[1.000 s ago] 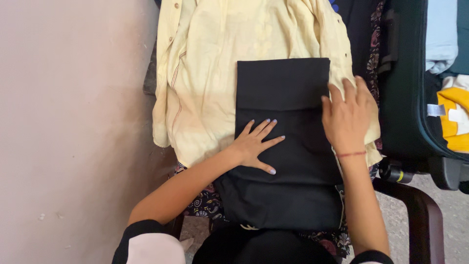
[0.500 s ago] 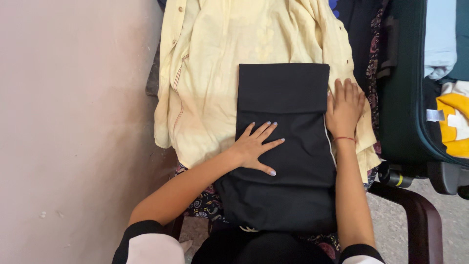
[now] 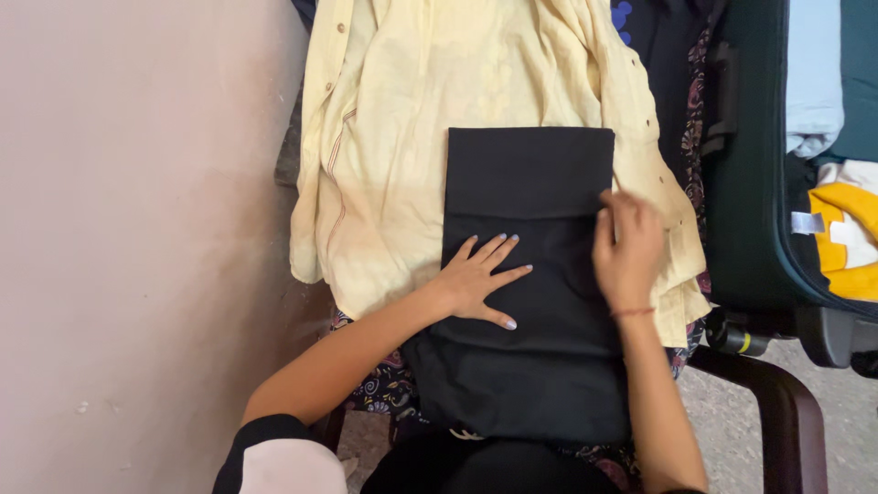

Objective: The person unbuttons a yellow short-sleeved shirt, lays it flat, and then places a pair of black trousers on top of it to prepare for folding.

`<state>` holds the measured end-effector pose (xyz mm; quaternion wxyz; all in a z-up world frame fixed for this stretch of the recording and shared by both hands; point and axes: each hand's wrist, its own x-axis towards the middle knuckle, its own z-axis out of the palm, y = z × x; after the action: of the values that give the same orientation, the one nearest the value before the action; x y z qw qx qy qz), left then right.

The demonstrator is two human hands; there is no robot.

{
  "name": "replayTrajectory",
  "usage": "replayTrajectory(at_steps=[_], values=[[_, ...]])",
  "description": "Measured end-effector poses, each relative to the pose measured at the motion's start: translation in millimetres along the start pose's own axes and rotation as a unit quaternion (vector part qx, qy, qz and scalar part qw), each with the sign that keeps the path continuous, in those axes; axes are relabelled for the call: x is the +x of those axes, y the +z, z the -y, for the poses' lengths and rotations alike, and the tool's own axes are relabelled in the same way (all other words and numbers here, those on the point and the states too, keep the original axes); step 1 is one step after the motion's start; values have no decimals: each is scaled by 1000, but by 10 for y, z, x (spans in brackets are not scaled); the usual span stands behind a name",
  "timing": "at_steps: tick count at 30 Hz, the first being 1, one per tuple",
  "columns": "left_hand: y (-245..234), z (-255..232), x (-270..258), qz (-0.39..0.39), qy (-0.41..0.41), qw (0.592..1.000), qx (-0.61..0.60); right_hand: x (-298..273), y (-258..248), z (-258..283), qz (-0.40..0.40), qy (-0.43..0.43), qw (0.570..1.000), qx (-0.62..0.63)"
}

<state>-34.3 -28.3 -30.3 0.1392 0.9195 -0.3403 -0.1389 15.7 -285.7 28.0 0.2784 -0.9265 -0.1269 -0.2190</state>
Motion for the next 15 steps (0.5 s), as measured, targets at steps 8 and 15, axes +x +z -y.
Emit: replayTrajectory(at_steps=[8,15], values=[[162,78,61,5,-14,999,39,-411,228,612,139,-175,973,-62],[146,99,77,26,-26,999,28,-327,516,376,174,-164,966,-95]])
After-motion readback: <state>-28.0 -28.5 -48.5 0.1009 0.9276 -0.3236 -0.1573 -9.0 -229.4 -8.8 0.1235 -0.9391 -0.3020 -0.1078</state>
